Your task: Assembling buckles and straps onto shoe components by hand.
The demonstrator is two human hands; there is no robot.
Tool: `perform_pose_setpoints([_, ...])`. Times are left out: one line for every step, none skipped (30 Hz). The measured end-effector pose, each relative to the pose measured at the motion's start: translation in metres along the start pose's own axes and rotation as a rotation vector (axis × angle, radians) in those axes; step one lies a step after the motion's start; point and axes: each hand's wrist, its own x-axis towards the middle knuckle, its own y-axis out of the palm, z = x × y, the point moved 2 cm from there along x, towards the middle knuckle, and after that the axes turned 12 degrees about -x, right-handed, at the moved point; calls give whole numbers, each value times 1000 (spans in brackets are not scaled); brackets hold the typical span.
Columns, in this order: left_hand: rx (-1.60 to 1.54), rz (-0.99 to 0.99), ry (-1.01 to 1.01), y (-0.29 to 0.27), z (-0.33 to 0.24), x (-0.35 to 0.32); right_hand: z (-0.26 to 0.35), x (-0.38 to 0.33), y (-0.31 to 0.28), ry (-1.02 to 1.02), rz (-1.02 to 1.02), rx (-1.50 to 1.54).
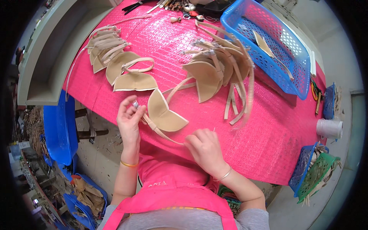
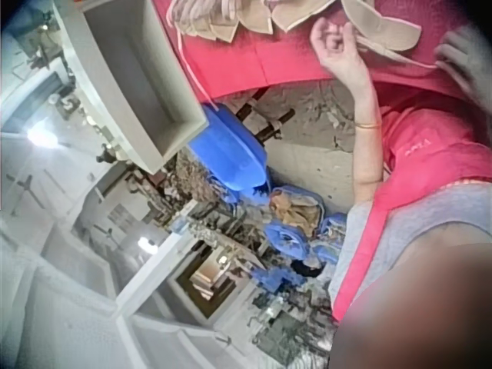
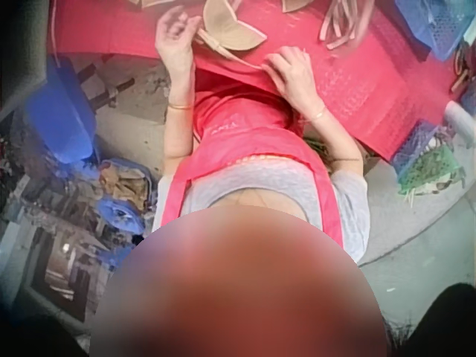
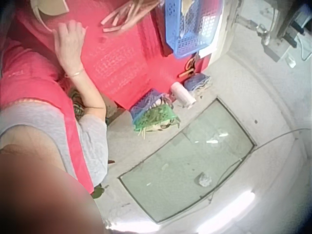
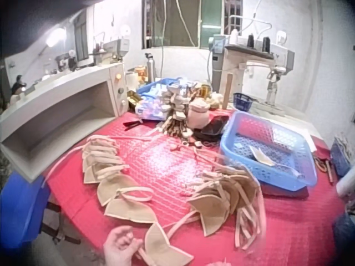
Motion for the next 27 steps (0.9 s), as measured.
perform_pose_setpoints([4,-12,1,-3,2,3,2,1,-3,6,-67,-6])
perform_pose_setpoints([29,4,34,-6,6,7,3,-1,0,-6,-26,-6])
perform_pose_setpoints([53,27,64,-8,7,10,4,-5,2,-8,-23,-2])
perform_pose_setpoints([40,50,40,-8,6,12,5,-8,5,-16,49,-7])
perform_pose_setpoints([43,46,38,-8,1,12,6,-11,8,-24,120,-11])
perform_pose_setpoints([10,41,-12,-8,-3,12,5,-12,10,-26,123,-7])
perform_pose_setpoints([-24,35,-62,-8,-5,12,4,-14,11,-11,110,-24])
perform_pose_setpoints([-21,31,-63,-12,-5,15,3,-16,11,4,97,-41])
perform_pose_setpoints([5,37,-54,-16,-5,18,3,-19,10,0,101,-39])
perform_pose_setpoints([30,43,-44,-20,-5,19,2,-23,7,101,107,93])
perform_pose_setpoints([31,37,-44,-20,-6,19,2,-28,5,202,114,225])
perform_pose_setpoints([119,5,-29,-19,-7,18,3,-35,5,331,122,407])
perform_pose_setpoints([207,-31,-17,-18,-6,18,6,-35,-4,328,126,407])
perform_pose_setpoints([206,-36,-17,-18,-5,17,10,-36,-15,280,239,504])
perform_pose_setpoints([250,-34,55,-17,-6,14,13,-37,-21,231,352,600])
perform_pose_setpoints([293,-33,128,-17,-7,12,11,-40,-23,34,378,705])
perform_pose_setpoints([294,-38,129,-17,-6,11,14,-36,-25,30,381,705])
perform_pose_setpoints([331,-17,178,-15,-7,9,22,-28,-30,4,394,870])
perform_pose_setpoints([367,3,229,-15,-8,9,29,-19,-32,-25,405,1034])
perform_pose_setpoints([368,4,230,-15,-9,9,32,-10,-30,-136,340,968])
perform_pose_setpoints([422,5,291,-19,-11,9,34,3,-27,-144,345,972])
perform_pose_setpoints([475,10,352,-20,-14,9,35,17,-29,-302,174,732])
perform_pose_setpoints([479,5,354,-23,-14,9,41,28,-30,-452,2,488])
perform_pose_setpoints([538,11,428,-26,-14,10,50,39,-21,-462,3,494])
perform_pose_setpoints([594,22,501,-28,-15,11,58,51,-9,-273,21,769])
perform_pose_setpoints([598,17,506,-28,-17,10,65,61,3,-74,42,1036])
perform_pose_setpoints([467,8,363,-29,-16,9,72,69,9,-82,46,1042])
